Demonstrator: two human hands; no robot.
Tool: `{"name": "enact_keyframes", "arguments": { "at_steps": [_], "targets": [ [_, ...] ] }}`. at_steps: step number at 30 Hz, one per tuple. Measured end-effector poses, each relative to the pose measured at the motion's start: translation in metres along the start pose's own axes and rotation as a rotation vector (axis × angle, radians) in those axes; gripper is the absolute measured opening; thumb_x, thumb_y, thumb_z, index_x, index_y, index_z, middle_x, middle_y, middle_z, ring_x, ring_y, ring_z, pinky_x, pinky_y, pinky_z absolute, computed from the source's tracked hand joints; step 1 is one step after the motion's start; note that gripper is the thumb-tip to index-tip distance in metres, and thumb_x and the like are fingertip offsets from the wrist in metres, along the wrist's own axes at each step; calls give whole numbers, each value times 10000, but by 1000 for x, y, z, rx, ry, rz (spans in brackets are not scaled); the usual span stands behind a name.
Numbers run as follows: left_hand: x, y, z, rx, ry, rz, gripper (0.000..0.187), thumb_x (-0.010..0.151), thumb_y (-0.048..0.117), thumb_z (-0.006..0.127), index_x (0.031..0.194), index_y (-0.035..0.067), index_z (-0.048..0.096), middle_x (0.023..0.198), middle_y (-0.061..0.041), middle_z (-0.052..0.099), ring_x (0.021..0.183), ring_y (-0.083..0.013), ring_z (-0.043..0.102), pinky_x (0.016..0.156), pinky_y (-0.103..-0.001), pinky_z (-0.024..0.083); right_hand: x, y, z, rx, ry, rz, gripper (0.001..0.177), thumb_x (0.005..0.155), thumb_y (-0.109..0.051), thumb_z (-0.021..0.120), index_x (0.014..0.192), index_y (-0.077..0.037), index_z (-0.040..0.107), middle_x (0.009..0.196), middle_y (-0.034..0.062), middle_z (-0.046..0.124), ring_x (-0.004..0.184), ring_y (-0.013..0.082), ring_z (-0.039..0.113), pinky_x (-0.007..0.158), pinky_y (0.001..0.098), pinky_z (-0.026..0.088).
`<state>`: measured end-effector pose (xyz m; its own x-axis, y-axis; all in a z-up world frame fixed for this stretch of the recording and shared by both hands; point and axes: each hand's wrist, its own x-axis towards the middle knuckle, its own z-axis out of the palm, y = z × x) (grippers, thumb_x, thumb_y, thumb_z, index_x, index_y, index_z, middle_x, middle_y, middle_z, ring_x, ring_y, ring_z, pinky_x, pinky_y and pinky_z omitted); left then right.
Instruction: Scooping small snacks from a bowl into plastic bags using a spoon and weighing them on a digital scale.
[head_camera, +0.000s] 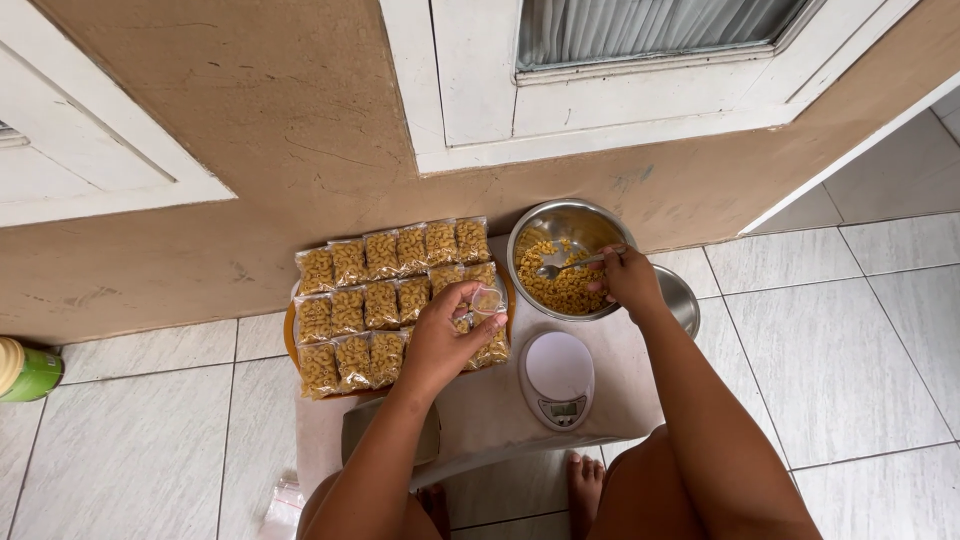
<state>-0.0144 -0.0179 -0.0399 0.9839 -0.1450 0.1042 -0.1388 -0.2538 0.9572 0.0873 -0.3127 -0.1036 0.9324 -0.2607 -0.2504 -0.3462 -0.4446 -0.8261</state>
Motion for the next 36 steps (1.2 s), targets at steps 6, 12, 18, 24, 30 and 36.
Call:
{"name": "enact_keyframes", "arguments": {
  "at_steps": [6,12,18,24,30,36],
  "targets": [
    [-2,4,-3,13,2,-5,535,881,246,823,1276,-44,607,1179,-286,672,1198,-473,621,970,-558,533,3,4,0,75,-64,45,349,1075,-213,431,1220,19,647,1042,200,745,691,211,757,516,220,608],
    [-1,1,-3,11,11,13,541,889,257,816,1279,-50,600,1188,-293,669,1197,-486,617,969,-582,530,4,2,-3,133,-60,74,356,1085,-196,399,1264,41,596,1060,210,736,724,209,765,511,193,607],
    [-2,3,-4,-2,-3,-12,546,883,253,821,1285,-43,600,1194,-286,669,1217,-487,607,988,-582,518,13,15,-5,157,-41,74,333,1085,-195,408,1235,32,600,1047,213,739,707,231,764,477,200,616],
    [1,6,-2,-7,11,2,531,889,224,815,1288,-47,592,1200,-295,663,1223,-494,600,989,-584,517,10,10,-5,238,-51,105,346,1096,-201,389,1262,42,571,1045,186,725,729,202,758,481,164,606],
    [3,-3,-6,-20,15,-8,529,894,232,812,1304,-23,597,1212,-280,657,1245,-494,582,1004,-584,504,16,18,-6,287,-45,122,336,1102,-233,399,1252,12,574,1044,159,729,713,189,757,455,167,600],
    [5,2,-10,-28,35,3,508,913,219,788,1310,-27,588,1218,-283,647,1241,-517,573,1003,-600,503,22,22,-10,322,-37,134,343,1117,-285,386,1266,-28,558,1074,142,721,744,183,762,456,164,592]
  ]
}}
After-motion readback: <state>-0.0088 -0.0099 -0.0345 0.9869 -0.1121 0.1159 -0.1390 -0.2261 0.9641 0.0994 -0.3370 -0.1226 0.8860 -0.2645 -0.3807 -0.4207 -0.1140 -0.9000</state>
